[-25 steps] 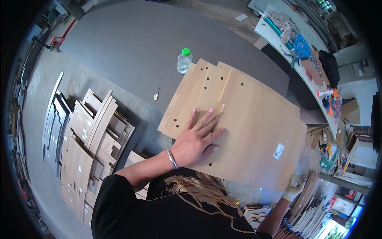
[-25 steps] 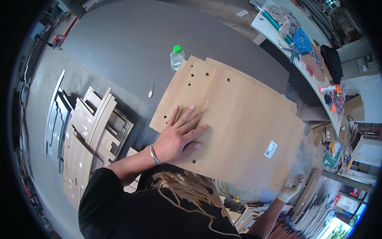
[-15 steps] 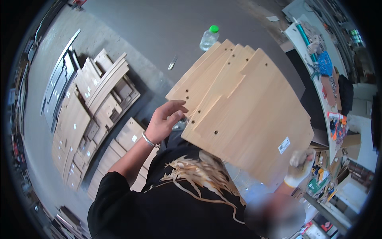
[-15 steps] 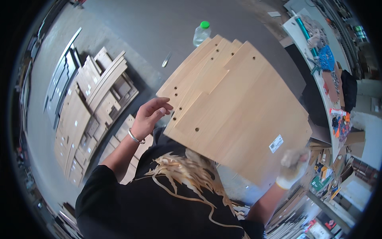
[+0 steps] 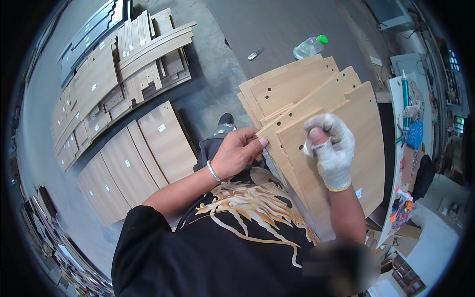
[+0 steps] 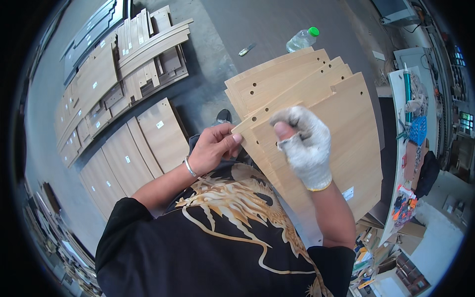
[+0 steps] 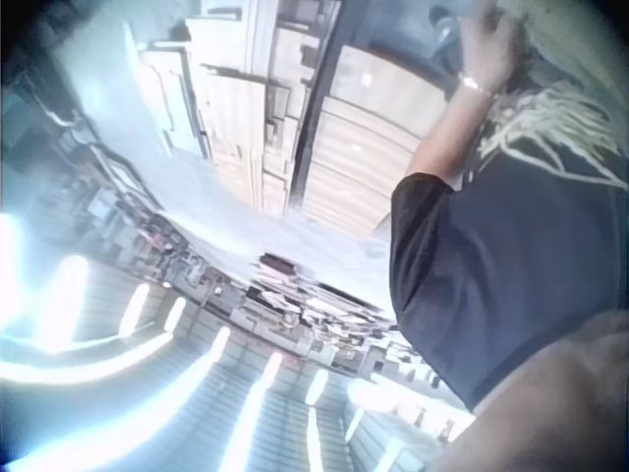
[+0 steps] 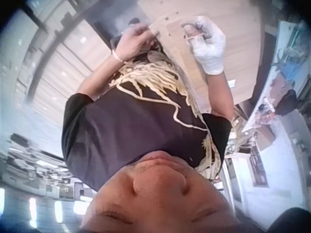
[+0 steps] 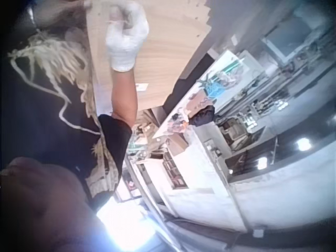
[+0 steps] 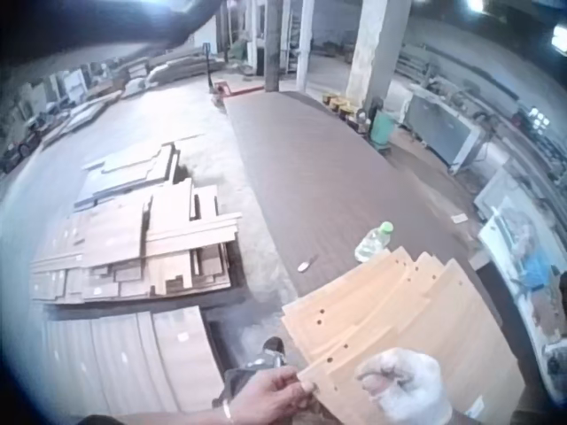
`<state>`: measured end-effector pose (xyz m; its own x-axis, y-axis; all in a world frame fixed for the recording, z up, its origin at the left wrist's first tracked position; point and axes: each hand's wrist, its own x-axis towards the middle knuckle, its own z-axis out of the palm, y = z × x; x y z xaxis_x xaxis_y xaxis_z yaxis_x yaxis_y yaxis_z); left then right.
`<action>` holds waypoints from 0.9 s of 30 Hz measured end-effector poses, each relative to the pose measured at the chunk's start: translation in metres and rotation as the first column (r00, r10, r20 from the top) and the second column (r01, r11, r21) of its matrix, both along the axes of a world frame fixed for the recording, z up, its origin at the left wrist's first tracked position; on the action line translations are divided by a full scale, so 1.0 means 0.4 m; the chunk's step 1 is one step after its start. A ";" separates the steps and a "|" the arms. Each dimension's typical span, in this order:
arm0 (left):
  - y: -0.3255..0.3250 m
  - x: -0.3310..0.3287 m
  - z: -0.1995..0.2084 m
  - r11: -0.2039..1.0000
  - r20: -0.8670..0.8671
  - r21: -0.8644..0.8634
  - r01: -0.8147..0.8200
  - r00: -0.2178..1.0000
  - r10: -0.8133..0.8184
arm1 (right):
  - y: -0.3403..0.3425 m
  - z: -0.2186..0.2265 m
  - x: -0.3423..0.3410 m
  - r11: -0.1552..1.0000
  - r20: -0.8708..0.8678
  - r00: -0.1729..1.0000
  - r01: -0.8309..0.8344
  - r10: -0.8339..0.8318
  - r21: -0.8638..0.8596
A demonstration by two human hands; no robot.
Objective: The person assembles flat-pack furniture by inserting wooden dowels into pre-drilled holes on multiple panels. They handle the panels one at a time, aligning edges and inserting dowels by hand, then stack the assembled pieces on the workbench.
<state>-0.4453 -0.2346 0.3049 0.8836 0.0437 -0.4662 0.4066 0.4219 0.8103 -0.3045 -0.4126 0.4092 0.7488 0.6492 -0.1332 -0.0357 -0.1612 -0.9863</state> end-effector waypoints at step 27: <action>-0.006 0.079 -0.006 0.965 0.117 -0.030 -0.262 0.957 0.264 | 0.115 -0.053 -0.023 0.965 0.116 0.993 0.003 0.028 -0.262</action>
<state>-0.4135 -0.2371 0.3025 0.8907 0.2762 -0.3611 0.1812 0.5128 0.8392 -0.3138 -0.3668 0.3880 0.7615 0.6129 -0.2109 0.0814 -0.4133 -0.9069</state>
